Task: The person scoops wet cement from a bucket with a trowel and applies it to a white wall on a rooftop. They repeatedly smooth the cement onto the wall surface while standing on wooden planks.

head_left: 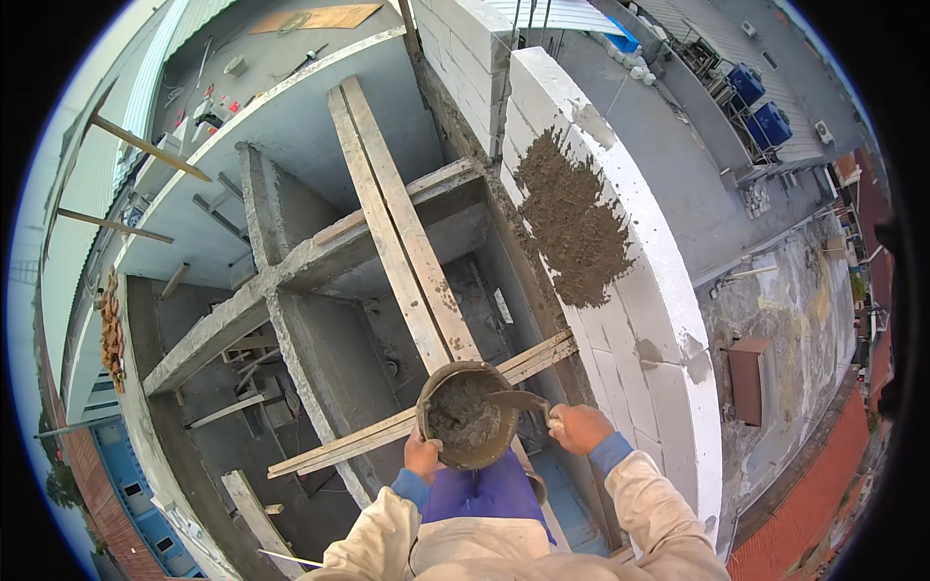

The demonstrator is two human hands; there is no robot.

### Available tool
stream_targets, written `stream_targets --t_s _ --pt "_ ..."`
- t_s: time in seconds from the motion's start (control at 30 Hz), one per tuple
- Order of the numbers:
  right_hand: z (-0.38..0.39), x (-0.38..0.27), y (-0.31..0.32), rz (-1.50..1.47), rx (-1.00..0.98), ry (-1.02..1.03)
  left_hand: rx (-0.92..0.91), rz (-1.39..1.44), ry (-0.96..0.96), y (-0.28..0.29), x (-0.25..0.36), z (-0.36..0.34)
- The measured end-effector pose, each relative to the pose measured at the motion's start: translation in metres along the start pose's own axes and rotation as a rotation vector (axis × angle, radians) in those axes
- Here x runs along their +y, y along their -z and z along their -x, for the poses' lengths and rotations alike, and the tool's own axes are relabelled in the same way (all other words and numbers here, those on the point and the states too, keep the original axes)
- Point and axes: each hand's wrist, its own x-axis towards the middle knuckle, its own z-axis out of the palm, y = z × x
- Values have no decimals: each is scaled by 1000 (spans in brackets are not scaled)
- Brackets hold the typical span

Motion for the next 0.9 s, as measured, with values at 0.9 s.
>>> stream_targets --t_s 0.9 --pt "72 -51 41 7 301 178 -284 39 -325 -93 89 95"
